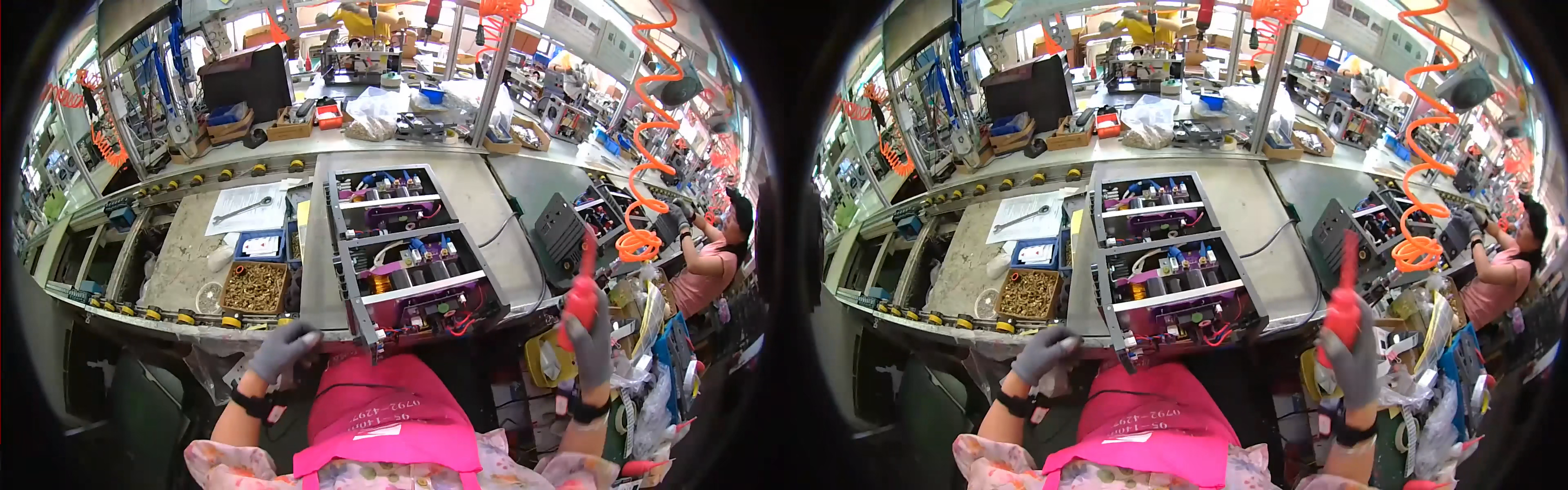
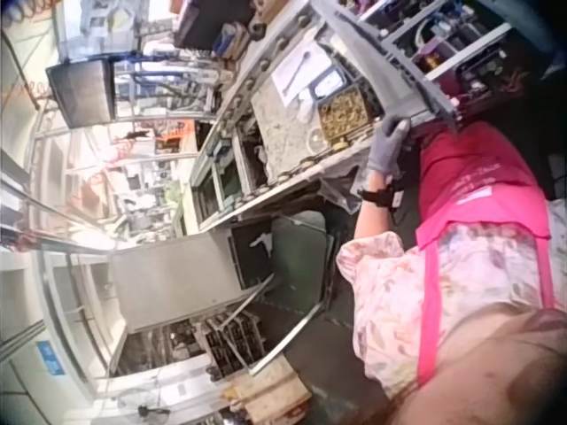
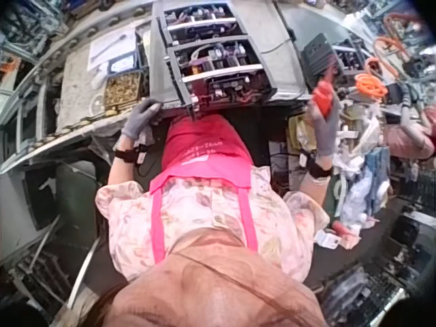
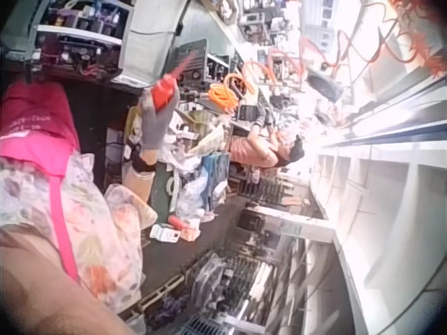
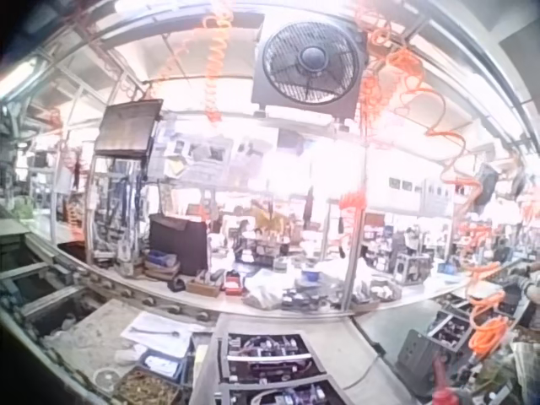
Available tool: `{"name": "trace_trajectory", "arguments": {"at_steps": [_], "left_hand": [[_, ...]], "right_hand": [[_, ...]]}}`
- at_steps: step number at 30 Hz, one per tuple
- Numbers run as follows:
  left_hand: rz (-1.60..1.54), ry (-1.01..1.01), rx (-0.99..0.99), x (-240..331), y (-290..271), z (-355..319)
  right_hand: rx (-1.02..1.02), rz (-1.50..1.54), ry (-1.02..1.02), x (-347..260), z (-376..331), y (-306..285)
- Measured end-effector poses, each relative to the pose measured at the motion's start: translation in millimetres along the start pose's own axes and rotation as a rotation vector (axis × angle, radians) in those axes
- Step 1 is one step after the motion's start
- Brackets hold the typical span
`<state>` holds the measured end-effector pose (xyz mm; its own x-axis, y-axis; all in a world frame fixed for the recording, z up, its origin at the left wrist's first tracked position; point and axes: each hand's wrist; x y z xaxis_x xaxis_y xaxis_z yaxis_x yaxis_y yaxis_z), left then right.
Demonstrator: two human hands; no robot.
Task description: Assembling the internal circuit boards and front panels of welding machines on a factory line.
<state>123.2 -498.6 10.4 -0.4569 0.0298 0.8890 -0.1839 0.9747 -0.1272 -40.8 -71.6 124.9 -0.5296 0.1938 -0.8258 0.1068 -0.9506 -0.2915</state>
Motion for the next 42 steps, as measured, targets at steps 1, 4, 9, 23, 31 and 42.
{"name": "trace_trajectory", "arguments": {"at_steps": [1, 4, 9, 23, 31, 42], "left_hand": [[-0.010, 0.075, 0.038, 2, -1, 16], [-0.236, 0.120, 0.082, 33, 8, 57], [-0.470, 0.198, 0.279, 42, 9, 125], [-0.057, 0.525, 0.545, 126, -1, 115], [1.036, 0.516, -0.173, 225, 57, 158], [1.325, 0.158, -0.372, 225, 67, 194]], "right_hand": [[-0.150, 0.048, 0.100, -9, 21, 8], [-0.431, 0.134, -0.011, -6, 77, 19], [-0.511, -0.184, -0.134, -32, 166, 47], [0.233, 0.185, -0.394, 136, 347, 122], [0.463, 0.047, -0.495, 159, 355, 148], [0.364, 1.142, -0.048, 131, 328, 171]]}}
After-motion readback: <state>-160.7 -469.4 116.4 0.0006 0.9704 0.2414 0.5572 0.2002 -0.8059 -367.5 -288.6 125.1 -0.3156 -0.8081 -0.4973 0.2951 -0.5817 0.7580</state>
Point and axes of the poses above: each hand's wrist, its own z-axis towards the middle knuckle, its own y-axis out of the palm, x = y × z, and after that the axes turned 13 degrees about -y, right-handed
